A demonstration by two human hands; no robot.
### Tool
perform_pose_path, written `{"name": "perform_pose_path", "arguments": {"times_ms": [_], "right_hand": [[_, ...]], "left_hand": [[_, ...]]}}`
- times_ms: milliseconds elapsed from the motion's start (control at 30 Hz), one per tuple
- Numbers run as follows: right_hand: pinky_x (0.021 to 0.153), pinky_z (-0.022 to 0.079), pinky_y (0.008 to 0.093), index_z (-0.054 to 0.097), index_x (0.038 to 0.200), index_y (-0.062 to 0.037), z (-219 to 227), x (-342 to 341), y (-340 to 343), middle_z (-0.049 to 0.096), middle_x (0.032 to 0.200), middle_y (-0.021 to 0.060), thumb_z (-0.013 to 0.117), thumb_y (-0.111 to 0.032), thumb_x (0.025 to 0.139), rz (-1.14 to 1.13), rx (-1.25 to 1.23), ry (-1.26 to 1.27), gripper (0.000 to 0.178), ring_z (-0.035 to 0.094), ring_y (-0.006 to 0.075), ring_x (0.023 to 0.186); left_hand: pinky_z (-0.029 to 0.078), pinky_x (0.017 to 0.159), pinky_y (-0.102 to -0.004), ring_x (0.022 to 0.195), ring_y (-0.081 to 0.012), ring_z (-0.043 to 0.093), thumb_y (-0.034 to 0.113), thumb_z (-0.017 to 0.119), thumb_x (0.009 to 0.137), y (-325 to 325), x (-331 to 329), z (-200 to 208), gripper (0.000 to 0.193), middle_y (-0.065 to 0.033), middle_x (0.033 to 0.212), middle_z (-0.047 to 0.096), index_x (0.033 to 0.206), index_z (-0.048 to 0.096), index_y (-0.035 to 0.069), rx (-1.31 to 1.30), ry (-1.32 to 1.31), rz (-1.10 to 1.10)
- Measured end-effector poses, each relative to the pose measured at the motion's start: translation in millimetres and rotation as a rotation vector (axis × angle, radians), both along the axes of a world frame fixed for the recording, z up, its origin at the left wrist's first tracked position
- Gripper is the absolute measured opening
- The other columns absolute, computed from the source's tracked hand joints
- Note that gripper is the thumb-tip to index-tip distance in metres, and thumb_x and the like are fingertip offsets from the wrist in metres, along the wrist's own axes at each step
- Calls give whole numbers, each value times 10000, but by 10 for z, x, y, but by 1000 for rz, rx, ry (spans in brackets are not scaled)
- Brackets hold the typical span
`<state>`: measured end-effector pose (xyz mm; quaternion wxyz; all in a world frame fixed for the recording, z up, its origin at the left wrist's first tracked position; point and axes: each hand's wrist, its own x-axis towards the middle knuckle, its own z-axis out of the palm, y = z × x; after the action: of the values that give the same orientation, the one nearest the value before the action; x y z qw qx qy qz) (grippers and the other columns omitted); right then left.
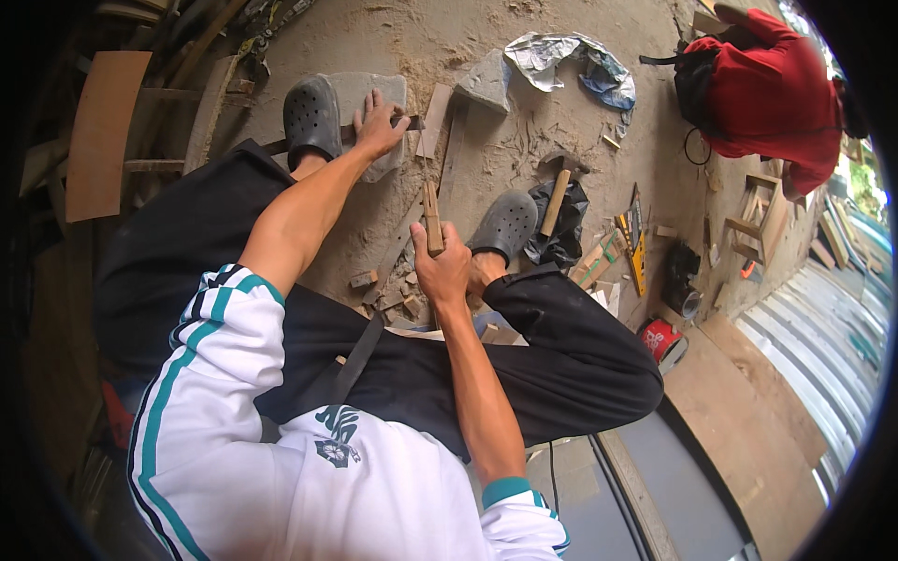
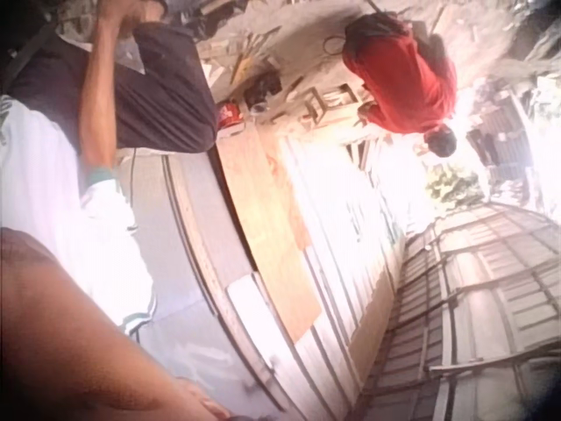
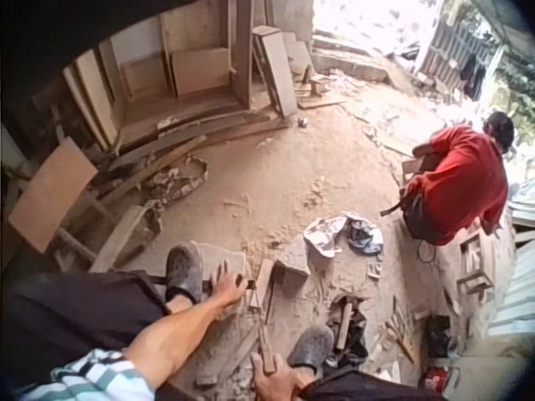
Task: The person sits on the floor and uses a hand saw to cut a long wooden plank. They position the plank on a makeshift support, saw through it, and then inspect the cut piece.
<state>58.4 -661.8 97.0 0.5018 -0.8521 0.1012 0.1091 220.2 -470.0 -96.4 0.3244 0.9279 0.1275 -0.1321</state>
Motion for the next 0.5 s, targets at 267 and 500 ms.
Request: {"name": "perform_pose_path", "arguments": {"times_ms": [267,500], "right_hand": [[509,409,352,563,775,-10,77,-83,-11,519,560,103,691,-302,893,55,-31,46,340,502,202,496],[507,405,351,546,754,-14,141,-87,134,503,554,101,688,-303,896,17,-16,25,352,484,199,492]], "left_hand": [[-66,1137,-559,1482,-367,-35,448,641,822,37,-21,36,383,-195,1604,53,1102,602,190,81,44,51],[-64,1142,-542,1484,-361,-24,409,669,779,8,-6,94,248,-179,1608,59,952,668,232,60,20,118]]}}
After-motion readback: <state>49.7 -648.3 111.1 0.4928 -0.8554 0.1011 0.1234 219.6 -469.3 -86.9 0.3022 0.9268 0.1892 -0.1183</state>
